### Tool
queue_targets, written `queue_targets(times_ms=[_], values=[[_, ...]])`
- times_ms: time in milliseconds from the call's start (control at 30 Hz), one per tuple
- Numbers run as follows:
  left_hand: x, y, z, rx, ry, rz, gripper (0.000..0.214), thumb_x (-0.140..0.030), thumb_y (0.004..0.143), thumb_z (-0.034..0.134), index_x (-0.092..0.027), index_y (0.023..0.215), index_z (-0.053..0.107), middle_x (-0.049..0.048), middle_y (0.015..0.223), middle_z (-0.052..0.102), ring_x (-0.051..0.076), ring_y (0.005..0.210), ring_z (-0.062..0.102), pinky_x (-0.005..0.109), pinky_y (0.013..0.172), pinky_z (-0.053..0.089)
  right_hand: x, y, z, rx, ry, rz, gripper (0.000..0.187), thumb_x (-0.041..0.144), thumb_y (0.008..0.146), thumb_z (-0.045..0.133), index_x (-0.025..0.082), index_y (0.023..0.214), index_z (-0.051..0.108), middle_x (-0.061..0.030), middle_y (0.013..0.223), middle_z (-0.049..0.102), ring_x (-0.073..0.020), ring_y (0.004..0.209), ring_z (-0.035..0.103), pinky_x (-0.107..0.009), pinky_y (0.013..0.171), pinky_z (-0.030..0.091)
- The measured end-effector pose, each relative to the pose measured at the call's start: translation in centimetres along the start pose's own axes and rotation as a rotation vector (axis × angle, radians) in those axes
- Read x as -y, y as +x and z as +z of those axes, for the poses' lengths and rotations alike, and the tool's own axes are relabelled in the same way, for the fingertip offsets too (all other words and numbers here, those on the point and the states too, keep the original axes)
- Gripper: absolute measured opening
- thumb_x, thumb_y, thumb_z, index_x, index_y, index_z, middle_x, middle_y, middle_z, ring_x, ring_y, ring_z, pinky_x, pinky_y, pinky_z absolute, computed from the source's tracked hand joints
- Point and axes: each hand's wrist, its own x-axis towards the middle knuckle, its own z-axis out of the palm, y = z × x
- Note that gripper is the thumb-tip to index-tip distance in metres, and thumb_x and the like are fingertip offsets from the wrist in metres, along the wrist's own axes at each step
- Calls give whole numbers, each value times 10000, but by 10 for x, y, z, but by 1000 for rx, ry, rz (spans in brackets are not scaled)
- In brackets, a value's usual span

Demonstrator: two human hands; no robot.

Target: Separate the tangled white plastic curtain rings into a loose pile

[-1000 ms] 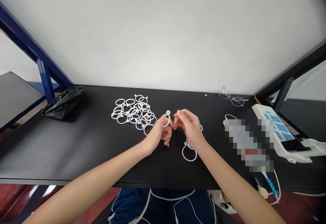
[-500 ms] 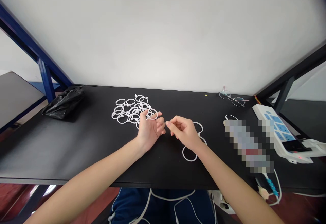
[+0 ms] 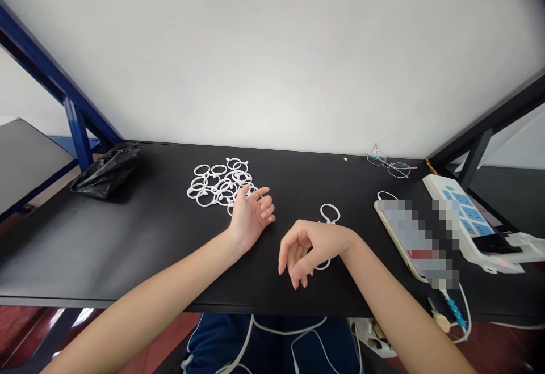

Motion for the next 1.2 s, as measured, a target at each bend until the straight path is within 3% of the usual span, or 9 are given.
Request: queue_targets(times_ms=[267,467,600,667,800,867,1033,1200], values=[[2,-2,1,75,101,-15,367,-526,883,517,-162,848,542,-74,528,341,70,425,316,202,439,365,-7,8,-3,-137,-39,-5,272,365,771,751,127,900,719,-67,800,751,-122,701,693,-202,634,528],[3,0,-1,84,116,-4,425,-590,866,539,-165,845,553,-77,524,334,67,431,311,199,445,380,-12,12,-5,-319,-44,-43,263,373,822,702,138,940,700,-75,838,746,-156,780,700,-225,636,536],[2,-1,1,81,87,-2,450,-613,856,539,-164,829,553,-74,526,336,69,434,311,204,445,376,-11,11,-6,-394,-34,-77,237,359,826,699,140,914,692,-48,777,733,-128,706,682,-186,560,505],[1,-2,2,76,79,1,446,-609,860,537,-164,821,548,-75,526,327,67,432,303,201,441,368,-8,7,-6,-327,-6,-52,231,357,823,701,133,880,688,-15,684,705,-89,567,631,-162,488,468],[1,-2,2,83,84,-13,441,-602,867,527,-165,814,544,-75,529,324,66,429,298,198,435,361,0,-3,-7,76,76,95,249,343,793,728,116,888,693,22,581,670,-54,403,536,-153,416,431],[1,-2,2,88,85,-14,439,-599,867,527,-164,815,546,-73,536,330,66,431,301,199,436,363,3,-6,-7,182,56,178,248,331,789,732,115,904,692,27,575,670,-51,390,529,-142,394,406],[1,-1,1,97,91,-11,428,-586,874,519,-164,817,546,-71,538,333,68,434,306,201,442,368,2,-4,-7,175,-43,269,177,290,811,700,114,824,681,42,511,631,-28,354,470,-124,389,361],[1,-2,1,92,92,-15,401,-560,886,509,-166,820,546,-70,536,334,72,437,312,202,445,369,-1,-1,-9,11,-113,228,224,324,834,670,113,759,680,68,428,531,-16,337,389,-134,386,302]])
